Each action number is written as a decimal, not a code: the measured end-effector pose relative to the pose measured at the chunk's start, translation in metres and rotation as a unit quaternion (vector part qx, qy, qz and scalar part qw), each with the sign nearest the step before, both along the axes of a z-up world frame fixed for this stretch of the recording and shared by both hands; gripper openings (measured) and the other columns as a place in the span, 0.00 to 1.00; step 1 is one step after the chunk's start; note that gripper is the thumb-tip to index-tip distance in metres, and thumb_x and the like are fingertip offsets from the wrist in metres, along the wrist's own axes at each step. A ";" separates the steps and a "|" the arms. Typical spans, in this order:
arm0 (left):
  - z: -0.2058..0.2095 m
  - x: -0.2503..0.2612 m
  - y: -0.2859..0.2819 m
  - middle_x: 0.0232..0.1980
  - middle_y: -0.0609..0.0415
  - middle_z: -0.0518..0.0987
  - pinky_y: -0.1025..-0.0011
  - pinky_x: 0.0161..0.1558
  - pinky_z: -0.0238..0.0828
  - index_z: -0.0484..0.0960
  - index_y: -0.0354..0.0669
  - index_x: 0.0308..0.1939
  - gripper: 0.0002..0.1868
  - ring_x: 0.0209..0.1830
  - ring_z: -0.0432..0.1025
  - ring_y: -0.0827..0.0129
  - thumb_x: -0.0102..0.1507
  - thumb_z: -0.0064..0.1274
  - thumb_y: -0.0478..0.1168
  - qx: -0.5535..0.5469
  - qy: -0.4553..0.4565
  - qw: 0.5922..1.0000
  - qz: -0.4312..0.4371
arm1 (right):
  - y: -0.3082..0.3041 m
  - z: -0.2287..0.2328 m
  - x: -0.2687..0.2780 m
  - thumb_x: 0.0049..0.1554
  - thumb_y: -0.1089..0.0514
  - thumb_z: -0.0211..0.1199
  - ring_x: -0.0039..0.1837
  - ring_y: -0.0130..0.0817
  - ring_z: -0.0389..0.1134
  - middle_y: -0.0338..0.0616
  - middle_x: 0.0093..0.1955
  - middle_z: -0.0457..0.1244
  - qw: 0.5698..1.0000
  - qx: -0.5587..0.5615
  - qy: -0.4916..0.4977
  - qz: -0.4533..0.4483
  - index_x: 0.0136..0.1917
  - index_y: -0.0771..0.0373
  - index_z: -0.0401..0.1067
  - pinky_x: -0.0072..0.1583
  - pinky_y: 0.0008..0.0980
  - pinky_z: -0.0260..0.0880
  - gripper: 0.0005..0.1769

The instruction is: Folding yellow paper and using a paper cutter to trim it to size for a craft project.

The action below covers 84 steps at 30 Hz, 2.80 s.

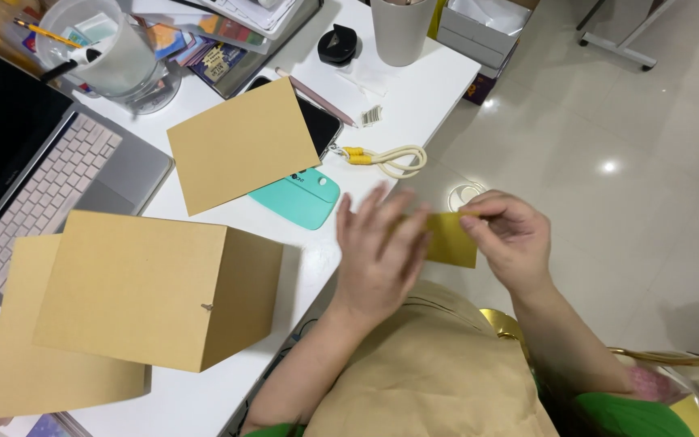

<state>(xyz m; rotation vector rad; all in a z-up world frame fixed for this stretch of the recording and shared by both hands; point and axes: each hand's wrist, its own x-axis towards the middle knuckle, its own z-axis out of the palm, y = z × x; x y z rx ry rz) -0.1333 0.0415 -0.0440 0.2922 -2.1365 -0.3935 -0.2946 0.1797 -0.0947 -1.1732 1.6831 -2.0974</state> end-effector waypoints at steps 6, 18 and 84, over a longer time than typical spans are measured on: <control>0.006 -0.007 0.011 0.45 0.59 0.82 0.50 0.69 0.58 0.82 0.54 0.56 0.13 0.48 0.79 0.61 0.68 0.54 0.39 0.107 -0.041 0.987 -0.111 | 0.005 -0.010 0.023 0.51 0.77 0.68 0.51 0.36 0.73 0.59 0.46 0.68 0.997 0.001 -0.053 0.050 0.46 0.78 0.73 0.54 0.34 0.74 0.09; 0.022 0.004 0.004 0.36 0.59 0.83 0.69 0.42 0.70 0.85 0.50 0.47 0.07 0.35 0.78 0.62 0.66 0.60 0.36 0.201 -0.039 0.966 -0.157 | -0.001 0.033 0.008 0.54 0.73 0.64 0.44 0.33 0.66 0.57 0.42 0.66 0.985 0.059 -0.077 0.143 0.43 0.76 0.75 0.48 0.32 0.71 0.02; 0.046 0.012 -0.002 0.40 0.62 0.79 0.70 0.40 0.51 0.82 0.48 0.46 0.02 0.35 0.69 0.66 0.71 0.55 0.37 0.053 -0.089 0.970 -0.221 | 0.009 0.084 -0.010 0.56 0.60 0.67 0.41 0.28 0.65 0.35 0.40 0.64 0.934 0.085 0.309 0.157 0.40 0.56 0.76 0.77 0.52 0.53 0.02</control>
